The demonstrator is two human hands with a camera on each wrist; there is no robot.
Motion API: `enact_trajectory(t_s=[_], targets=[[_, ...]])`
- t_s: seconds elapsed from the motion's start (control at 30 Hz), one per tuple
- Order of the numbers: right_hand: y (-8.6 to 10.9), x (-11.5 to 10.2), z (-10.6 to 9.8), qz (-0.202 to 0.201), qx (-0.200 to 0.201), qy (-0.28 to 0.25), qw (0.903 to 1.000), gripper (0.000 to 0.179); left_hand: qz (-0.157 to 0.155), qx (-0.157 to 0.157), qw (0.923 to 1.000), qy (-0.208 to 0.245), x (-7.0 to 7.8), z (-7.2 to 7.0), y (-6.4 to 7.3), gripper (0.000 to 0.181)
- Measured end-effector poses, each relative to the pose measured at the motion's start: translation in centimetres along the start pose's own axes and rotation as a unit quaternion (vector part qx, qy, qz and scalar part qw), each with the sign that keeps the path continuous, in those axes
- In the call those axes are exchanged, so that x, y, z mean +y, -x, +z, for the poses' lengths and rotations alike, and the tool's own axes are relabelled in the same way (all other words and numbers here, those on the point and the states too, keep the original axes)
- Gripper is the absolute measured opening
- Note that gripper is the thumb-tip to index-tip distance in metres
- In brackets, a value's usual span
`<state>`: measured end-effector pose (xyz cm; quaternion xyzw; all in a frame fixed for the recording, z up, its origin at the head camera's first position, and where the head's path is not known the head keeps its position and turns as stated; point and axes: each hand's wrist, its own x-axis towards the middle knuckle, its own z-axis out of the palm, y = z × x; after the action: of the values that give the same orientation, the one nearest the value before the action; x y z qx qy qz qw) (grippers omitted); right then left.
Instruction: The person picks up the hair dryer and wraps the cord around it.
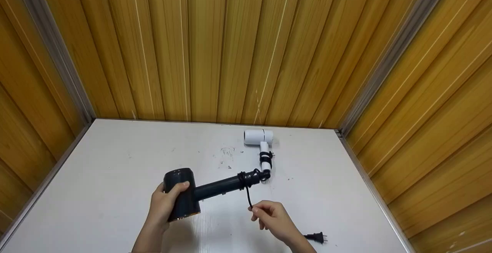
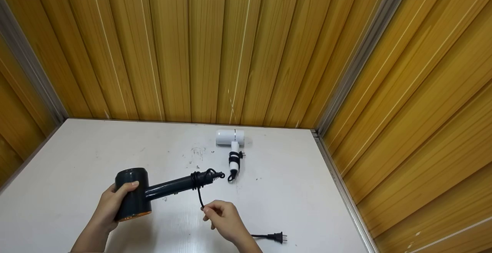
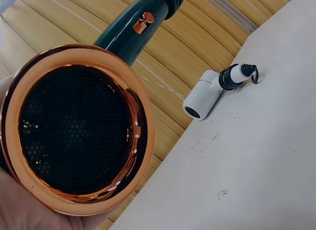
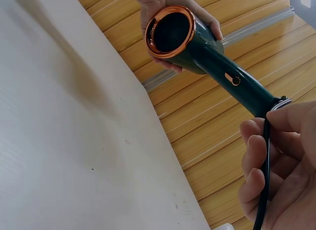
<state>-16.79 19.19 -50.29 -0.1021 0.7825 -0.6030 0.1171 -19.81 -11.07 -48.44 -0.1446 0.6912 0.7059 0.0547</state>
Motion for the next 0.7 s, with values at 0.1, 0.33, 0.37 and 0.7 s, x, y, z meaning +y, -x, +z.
enact_trajectory(t_s=[0.1, 0.33, 0.37, 0.7], targets=[[-0.2, 0.4, 0.1, 0.004, 0.001, -0.008, 1.0, 0.026, 0.001, -0.003, 1.0, 0.006, 0.0, -0.1, 0.0, 0.082], [-0.8, 1.4, 0.2, 0.027, 0.003, -0.023, 0.9994, 0.029, -0.007, -0.005, 0.9999, 0.013, 0.0, -0.2, 0.1, 0.083], [-0.8, 1.5, 0.3, 0.03, 0.005, -0.024, 0.9993, 0.029, -0.007, -0.006, 0.9998, 0.015, 0.0, -0.2, 0.1, 0.082], [-1.6, 3.0, 0.2, 0.043, 0.016, -0.033, 0.9984, 0.031, -0.007, -0.014, 0.9992, 0.036, -0.1, -0.1, 0.2, 0.071]])
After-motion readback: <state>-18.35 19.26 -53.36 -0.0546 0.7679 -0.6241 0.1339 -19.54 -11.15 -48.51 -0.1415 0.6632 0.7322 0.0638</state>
